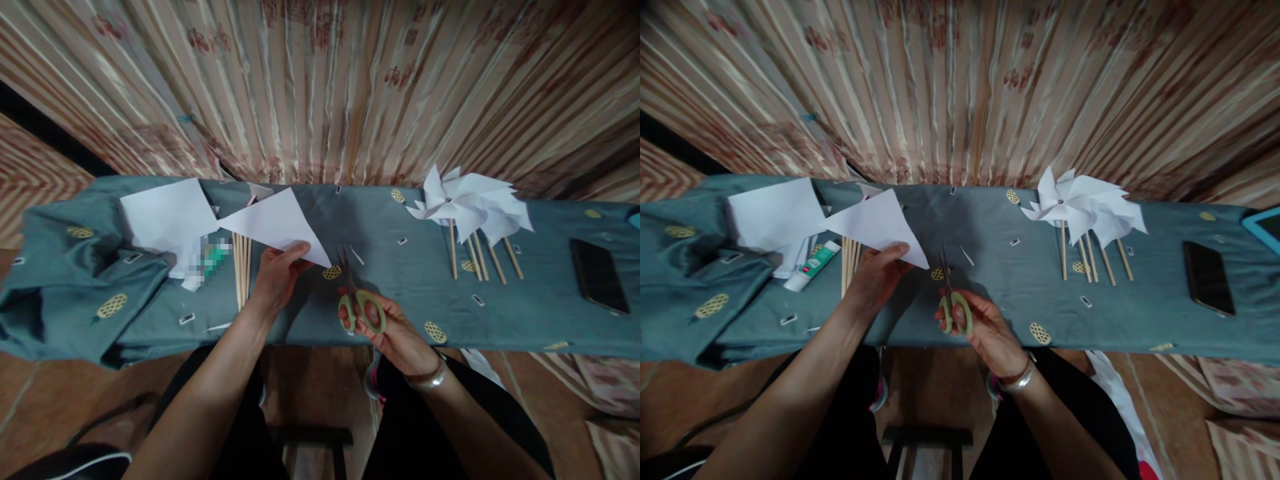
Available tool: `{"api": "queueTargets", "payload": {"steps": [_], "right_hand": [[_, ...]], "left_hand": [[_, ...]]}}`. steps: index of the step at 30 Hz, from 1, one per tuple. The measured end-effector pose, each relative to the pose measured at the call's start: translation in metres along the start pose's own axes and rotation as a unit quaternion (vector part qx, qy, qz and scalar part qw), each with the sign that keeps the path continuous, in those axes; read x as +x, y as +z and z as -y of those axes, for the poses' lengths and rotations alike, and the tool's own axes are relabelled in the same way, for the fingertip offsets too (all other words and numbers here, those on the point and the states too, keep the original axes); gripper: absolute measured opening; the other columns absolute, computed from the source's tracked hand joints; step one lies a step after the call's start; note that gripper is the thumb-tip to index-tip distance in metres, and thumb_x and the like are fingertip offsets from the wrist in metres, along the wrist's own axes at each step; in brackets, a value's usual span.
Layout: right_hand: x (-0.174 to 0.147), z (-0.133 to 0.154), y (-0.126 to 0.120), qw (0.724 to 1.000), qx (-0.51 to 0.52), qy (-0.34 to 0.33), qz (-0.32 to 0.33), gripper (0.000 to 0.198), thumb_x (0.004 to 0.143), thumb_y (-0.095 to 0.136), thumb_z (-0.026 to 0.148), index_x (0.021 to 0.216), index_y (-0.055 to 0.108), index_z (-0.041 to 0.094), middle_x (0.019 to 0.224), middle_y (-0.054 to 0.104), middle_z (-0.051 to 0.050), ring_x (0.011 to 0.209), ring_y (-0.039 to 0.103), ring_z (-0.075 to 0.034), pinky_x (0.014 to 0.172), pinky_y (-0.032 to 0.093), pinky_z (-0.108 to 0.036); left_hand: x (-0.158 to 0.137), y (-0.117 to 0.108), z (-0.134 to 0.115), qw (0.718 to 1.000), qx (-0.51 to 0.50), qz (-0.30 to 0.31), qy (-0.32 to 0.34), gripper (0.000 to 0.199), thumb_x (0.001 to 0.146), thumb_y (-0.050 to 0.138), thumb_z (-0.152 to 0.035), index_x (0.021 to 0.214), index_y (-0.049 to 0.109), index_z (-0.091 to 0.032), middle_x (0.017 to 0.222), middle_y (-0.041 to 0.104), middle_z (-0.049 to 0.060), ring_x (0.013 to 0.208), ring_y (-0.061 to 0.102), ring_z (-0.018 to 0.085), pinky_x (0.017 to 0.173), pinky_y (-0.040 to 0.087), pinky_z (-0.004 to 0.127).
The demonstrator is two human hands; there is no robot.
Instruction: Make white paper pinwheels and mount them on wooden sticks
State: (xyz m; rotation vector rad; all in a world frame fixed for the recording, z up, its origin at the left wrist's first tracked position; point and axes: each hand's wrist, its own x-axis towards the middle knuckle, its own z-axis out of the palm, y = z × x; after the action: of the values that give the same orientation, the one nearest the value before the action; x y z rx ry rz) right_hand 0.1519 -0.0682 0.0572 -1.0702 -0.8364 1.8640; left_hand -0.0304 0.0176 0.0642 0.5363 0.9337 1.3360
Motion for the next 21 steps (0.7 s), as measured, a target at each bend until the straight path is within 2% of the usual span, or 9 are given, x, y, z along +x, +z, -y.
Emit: {"api": "queueTargets", "payload": {"steps": [4, 7, 17, 21], "right_hand": [[-0.008, 0.007, 0.002, 0.995, -0.098, -0.013, 0.022, 0.054, 0.072, 0.076, 0.057, 0.115, 0.07, 0.025, 0.091, 0.072, -0.004, 0.079, 0.065, -0.017, 0.074, 0.055, -0.031], [-0.01, 0.009, 0.002, 0.989, -0.141, -0.007, 0.037, 0.056, 0.073, 0.074, 0.059, 0.118, 0.069, 0.026, 0.09, 0.07, -0.003, 0.078, 0.063, -0.016, 0.072, 0.054, -0.03], [-0.007, 0.009, -0.003, 0.982, -0.185, -0.026, 0.038, 0.053, 0.076, 0.071, 0.059, 0.115, 0.07, 0.023, 0.087, 0.07, -0.004, 0.078, 0.063, -0.016, 0.067, 0.053, -0.027], [-0.007, 0.007, -0.003, 0.98, -0.192, -0.037, 0.031, 0.052, 0.076, 0.071, 0.059, 0.115, 0.07, 0.025, 0.087, 0.069, -0.004, 0.076, 0.061, -0.015, 0.066, 0.051, -0.026]], "left_hand": [[-0.003, 0.002, 0.002, 0.999, 0.02, 0.018, -0.024, 0.02, 0.055, 0.079, -0.02, 0.072, 0.069, -0.019, 0.072, 0.072, -0.001, 0.064, 0.066, 0.015, 0.057, 0.055, 0.025], [-0.004, 0.002, 0.006, 0.999, 0.023, 0.028, -0.036, 0.021, 0.055, 0.079, -0.019, 0.074, 0.07, -0.018, 0.076, 0.073, 0.0, 0.067, 0.068, 0.017, 0.061, 0.056, 0.027], [-0.008, 0.002, 0.01, 0.998, 0.021, 0.033, -0.057, 0.027, 0.055, 0.079, -0.018, 0.08, 0.07, -0.014, 0.075, 0.074, 0.002, 0.067, 0.069, 0.018, 0.064, 0.057, 0.029], [-0.008, 0.003, 0.012, 0.998, 0.015, 0.032, -0.054, 0.026, 0.055, 0.08, -0.018, 0.078, 0.071, -0.013, 0.074, 0.074, 0.002, 0.067, 0.069, 0.017, 0.061, 0.056, 0.026]]}}
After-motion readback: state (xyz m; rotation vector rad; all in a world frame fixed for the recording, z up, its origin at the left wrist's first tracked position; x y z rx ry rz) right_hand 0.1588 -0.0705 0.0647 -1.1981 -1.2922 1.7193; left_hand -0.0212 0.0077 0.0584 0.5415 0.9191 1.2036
